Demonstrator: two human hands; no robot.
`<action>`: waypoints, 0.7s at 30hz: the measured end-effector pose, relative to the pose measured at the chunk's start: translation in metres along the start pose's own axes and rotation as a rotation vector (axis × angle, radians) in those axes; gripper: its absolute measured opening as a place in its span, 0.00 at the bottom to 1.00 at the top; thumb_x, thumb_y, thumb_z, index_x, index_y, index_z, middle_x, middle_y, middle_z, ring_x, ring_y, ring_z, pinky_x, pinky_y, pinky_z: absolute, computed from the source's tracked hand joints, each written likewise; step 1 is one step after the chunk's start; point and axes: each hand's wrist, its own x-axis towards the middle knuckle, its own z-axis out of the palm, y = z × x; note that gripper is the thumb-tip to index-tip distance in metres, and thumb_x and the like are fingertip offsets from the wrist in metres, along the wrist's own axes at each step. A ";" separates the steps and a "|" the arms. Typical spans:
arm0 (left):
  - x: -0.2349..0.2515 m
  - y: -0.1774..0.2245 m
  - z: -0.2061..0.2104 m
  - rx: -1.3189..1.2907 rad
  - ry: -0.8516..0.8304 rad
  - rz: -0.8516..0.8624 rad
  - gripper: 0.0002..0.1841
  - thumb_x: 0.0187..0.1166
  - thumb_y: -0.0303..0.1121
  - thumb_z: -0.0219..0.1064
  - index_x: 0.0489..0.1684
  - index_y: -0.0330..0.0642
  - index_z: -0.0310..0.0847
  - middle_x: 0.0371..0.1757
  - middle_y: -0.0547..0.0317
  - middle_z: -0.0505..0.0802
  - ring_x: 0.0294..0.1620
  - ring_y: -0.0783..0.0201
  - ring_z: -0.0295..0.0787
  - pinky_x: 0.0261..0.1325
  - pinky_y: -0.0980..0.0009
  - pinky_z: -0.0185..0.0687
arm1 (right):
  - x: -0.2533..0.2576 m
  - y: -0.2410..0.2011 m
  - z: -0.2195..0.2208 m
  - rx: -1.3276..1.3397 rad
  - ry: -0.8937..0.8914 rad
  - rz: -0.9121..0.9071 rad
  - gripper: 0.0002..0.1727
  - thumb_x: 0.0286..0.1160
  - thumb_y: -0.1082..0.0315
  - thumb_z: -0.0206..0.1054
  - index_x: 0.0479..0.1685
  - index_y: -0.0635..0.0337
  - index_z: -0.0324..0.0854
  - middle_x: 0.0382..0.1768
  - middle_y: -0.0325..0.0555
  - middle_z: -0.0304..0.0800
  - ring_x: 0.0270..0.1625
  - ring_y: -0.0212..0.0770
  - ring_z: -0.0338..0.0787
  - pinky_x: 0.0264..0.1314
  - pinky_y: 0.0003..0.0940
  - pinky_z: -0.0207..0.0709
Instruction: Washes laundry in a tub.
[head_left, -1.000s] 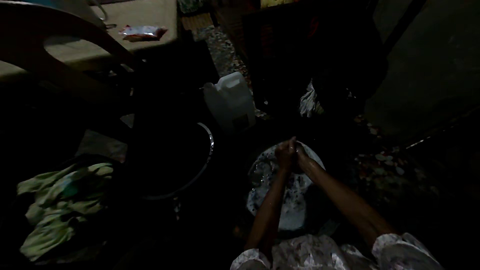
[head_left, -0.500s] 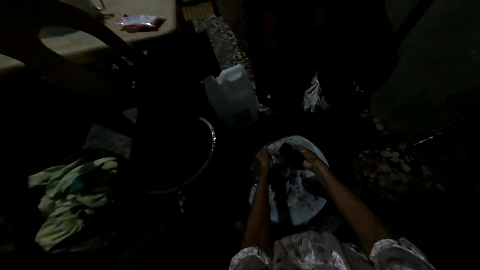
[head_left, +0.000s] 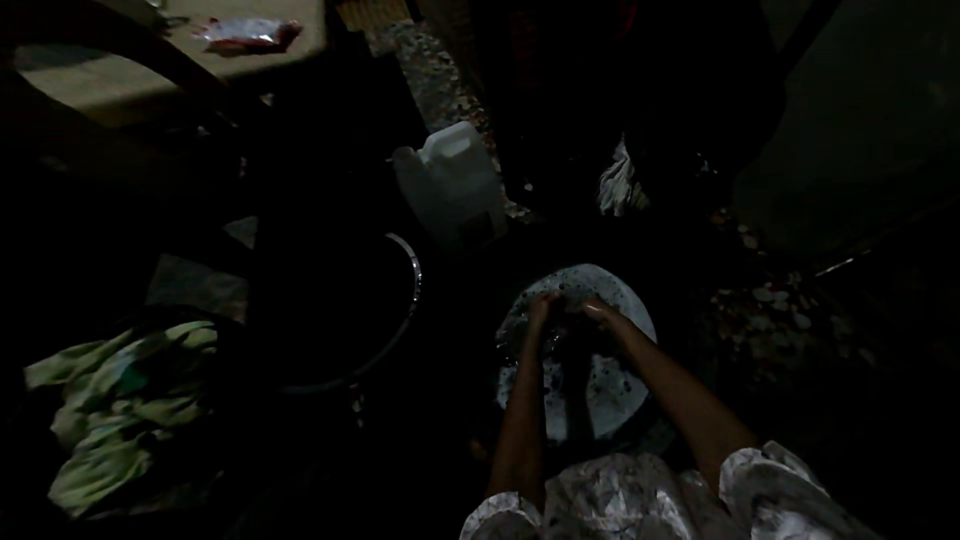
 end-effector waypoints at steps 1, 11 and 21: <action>0.002 0.002 -0.004 0.081 -0.009 0.036 0.15 0.89 0.28 0.58 0.62 0.23 0.78 0.50 0.45 0.88 0.43 0.66 0.82 0.50 0.70 0.80 | -0.001 -0.005 0.001 0.029 -0.029 -0.025 0.39 0.78 0.72 0.69 0.87 0.70 0.54 0.71 0.66 0.76 0.66 0.51 0.82 0.69 0.46 0.77; -0.002 0.022 -0.008 -0.053 -0.157 -0.055 0.21 0.95 0.40 0.48 0.64 0.31 0.78 0.44 0.54 0.89 0.38 0.70 0.84 0.43 0.73 0.81 | -0.021 -0.015 -0.015 0.526 -0.136 -0.216 0.18 0.82 0.76 0.61 0.68 0.69 0.70 0.46 0.51 0.88 0.44 0.39 0.90 0.50 0.36 0.87; -0.047 0.057 0.073 0.729 0.087 0.359 0.24 0.89 0.46 0.57 0.47 0.28 0.89 0.46 0.36 0.94 0.53 0.43 0.92 0.62 0.46 0.81 | -0.097 -0.064 -0.001 0.220 0.030 -0.077 0.27 0.98 0.64 0.35 0.86 0.68 0.59 0.78 0.61 0.72 0.74 0.46 0.77 0.78 0.38 0.69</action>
